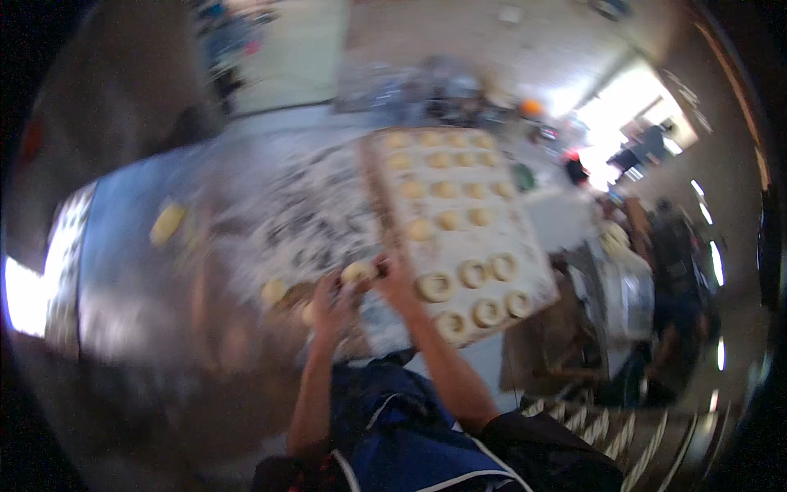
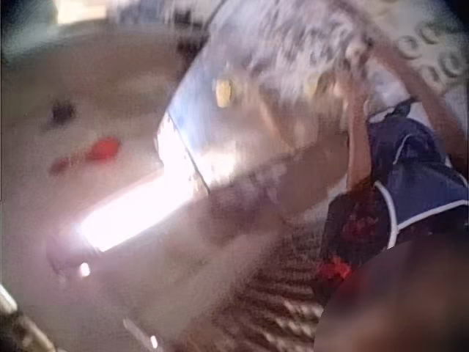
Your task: The person shapes dough balls into ring forms by hand and places them on a tray. They repeatedly transfer trays of shaped dough to a multi-tiered rack and return to continue shaping more dough.
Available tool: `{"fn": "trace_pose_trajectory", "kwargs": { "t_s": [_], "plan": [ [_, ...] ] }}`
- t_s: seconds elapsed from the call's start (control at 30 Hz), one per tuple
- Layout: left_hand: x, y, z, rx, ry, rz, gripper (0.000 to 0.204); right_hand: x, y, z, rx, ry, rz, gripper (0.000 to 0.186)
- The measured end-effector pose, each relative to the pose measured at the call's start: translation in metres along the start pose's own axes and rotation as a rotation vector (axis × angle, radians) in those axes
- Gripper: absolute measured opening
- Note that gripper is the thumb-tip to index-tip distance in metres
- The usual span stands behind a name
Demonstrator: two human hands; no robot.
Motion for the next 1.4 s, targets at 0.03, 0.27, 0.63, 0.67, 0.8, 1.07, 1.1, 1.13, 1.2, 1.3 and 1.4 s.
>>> {"fn": "trace_pose_trajectory", "kwargs": {
  "t_s": [0.03,0.27,0.63,0.67,0.8,1.07,1.1,1.13,1.2,1.3,1.4],
  "plan": [
    [0.016,-0.016,0.002,0.063,0.183,-0.13,0.038,0.007,0.007,-0.014,-0.102,0.07,-0.202,0.038],
    [-0.036,-0.064,-0.011,0.272,-0.602,0.142,0.031,0.033,0.062,-0.067,-0.366,0.12,-0.027,0.055],
    [-0.004,-0.133,0.025,0.491,0.186,-0.409,0.021,0.071,0.112,-0.074,-0.172,0.142,0.104,0.054],
    [-0.006,-0.138,0.023,0.519,0.225,-0.399,0.016,0.076,0.115,-0.074,-0.155,0.199,0.131,0.053],
    [-0.012,-0.156,0.028,0.495,0.229,-0.289,0.023,0.07,0.135,-0.07,-0.155,0.214,0.069,0.047],
    [-0.016,-0.203,0.053,0.223,-0.034,0.0,0.038,0.055,0.184,-0.055,-0.171,0.22,-0.018,0.041],
    [-0.018,-0.208,0.054,0.186,-0.073,0.032,0.04,0.055,0.19,-0.051,-0.175,0.223,-0.026,0.041],
    [-0.02,-0.215,0.056,0.155,-0.104,0.066,0.042,0.054,0.195,-0.046,-0.176,0.225,-0.035,0.041],
    [-0.024,-0.229,0.057,0.096,-0.171,0.126,0.046,0.052,0.206,-0.034,-0.182,0.228,-0.064,0.041],
    [-0.035,-0.251,0.048,0.024,-0.329,0.226,0.052,0.044,0.223,-0.014,-0.198,0.213,-0.099,0.043],
    [-0.035,-0.274,0.037,0.016,-0.281,0.227,0.052,0.034,0.242,0.0,-0.234,0.221,-0.157,0.046]
  ]
}}
Point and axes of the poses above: each hand's wrist, its own z-axis towards the middle knuckle, its own y-axis out of the back of the hand, x = y × z, the point moved 8 cm from there along z, towards the middle knuckle, and after that the axes turned 6 degrees about -x, right-handed, at the moved point
